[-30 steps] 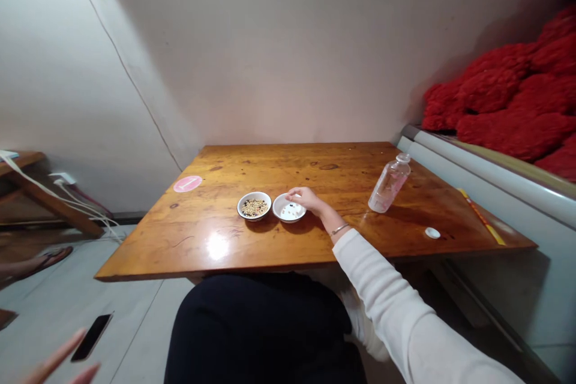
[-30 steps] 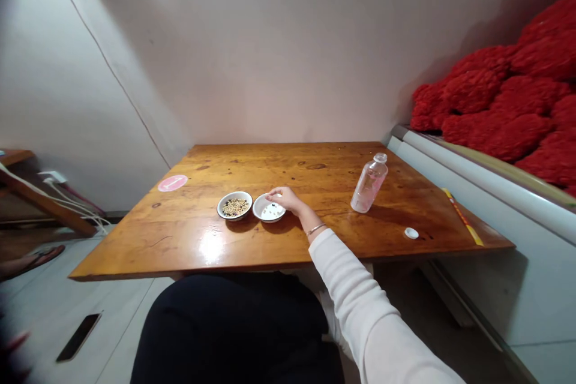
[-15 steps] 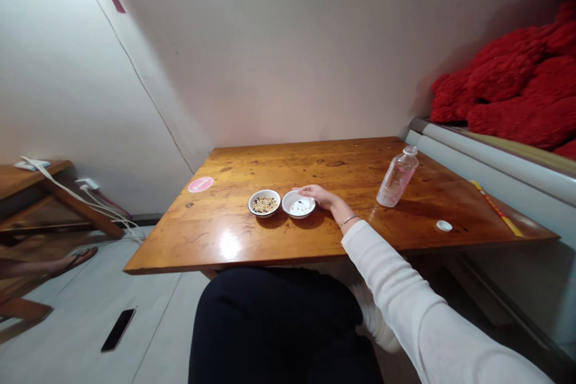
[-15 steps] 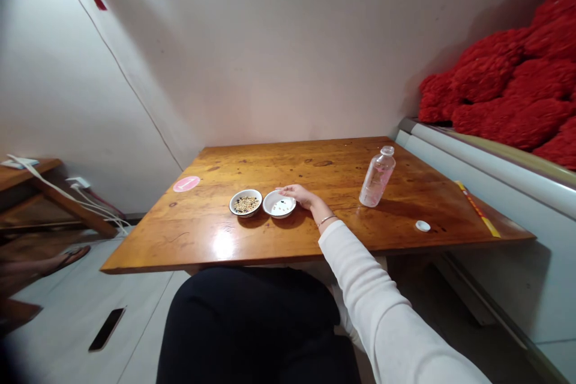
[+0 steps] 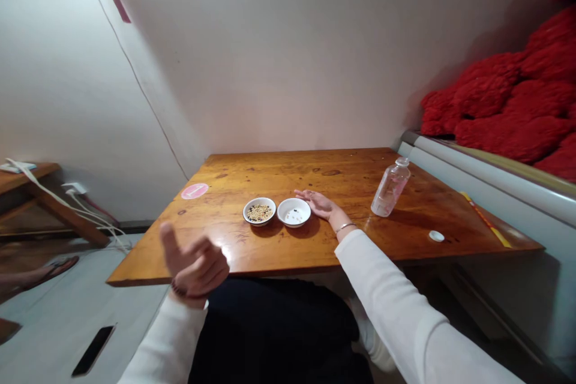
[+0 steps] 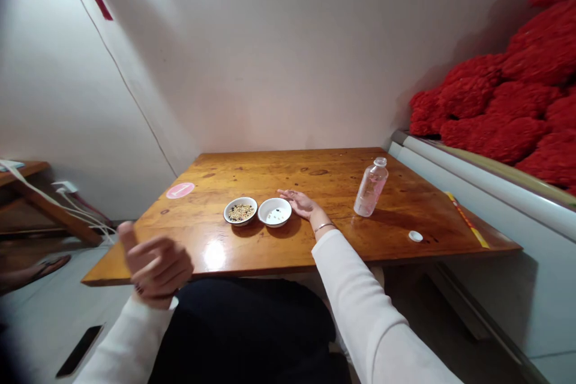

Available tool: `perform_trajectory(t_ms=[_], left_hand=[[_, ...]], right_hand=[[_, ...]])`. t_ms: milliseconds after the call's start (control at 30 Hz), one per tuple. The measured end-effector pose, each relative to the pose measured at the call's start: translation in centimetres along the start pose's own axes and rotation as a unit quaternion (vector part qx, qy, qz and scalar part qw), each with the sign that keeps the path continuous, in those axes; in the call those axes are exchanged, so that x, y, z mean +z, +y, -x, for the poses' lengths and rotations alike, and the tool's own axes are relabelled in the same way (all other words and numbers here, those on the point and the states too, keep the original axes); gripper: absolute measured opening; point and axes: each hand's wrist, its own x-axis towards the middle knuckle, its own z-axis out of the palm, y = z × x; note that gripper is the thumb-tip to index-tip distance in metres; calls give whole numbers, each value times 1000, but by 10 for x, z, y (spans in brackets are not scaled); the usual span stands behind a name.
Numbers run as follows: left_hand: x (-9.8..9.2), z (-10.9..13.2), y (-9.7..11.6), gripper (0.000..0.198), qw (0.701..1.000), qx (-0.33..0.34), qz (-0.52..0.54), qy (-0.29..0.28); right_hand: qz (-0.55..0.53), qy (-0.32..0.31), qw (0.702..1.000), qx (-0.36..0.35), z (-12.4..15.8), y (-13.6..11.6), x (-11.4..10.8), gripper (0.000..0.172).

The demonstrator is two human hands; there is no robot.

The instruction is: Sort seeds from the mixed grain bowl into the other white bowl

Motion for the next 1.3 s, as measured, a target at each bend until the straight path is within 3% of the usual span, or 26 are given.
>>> perform_trajectory(t_ms=[100, 233, 400, 533, 600, 667, 767, 867, 1000, 1100, 1167, 1300], left_hand=[[10, -43, 6, 78, 999, 13, 48, -19], [17, -90, 17, 81, 999, -42, 30, -14], [8, -111, 25, 80, 994, -104, -29, -20], [-2, -123, 28, 61, 970, -155, -181, -40], [-4, -128, 30, 54, 944, -150, -293, -35], [-4, -133, 34, 50, 898, -118, -423, -11], [-4, -142, 42, 47, 783, -81, -616, 14], [-8, -157, 49, 49, 665, -65, -744, -7], [-13, -178, 47, 53, 564, -61, -823, -23], [-12, -187, 42, 47, 536, -86, -837, -64], [-11, -191, 39, 42, 539, -94, -832, -94], [-12, -196, 33, 32, 549, -80, -827, -87]], right_hand=[[7, -39, 998, 48, -2, 1, -6, 38], [-7, -56, 996, 64, -5, 3, -12, 39], [-68, -42, 994, 75, -4, 3, -13, 29], [-128, -52, 986, 90, -2, 0, -12, 23], [-158, -61, 982, 85, 0, -1, -11, 22], [-172, -57, 980, 85, 2, -1, -10, 23], [-194, -48, 975, 100, 4, -2, -9, 22], [-220, -54, 966, 123, 3, -2, -9, 21], [-233, -59, 960, 144, -1, -4, -7, 23], [-226, -62, 960, 154, -3, -6, -5, 26], [-216, -57, 963, 152, -5, -6, -3, 27], [-198, -64, 964, 164, -8, -5, -3, 29]])
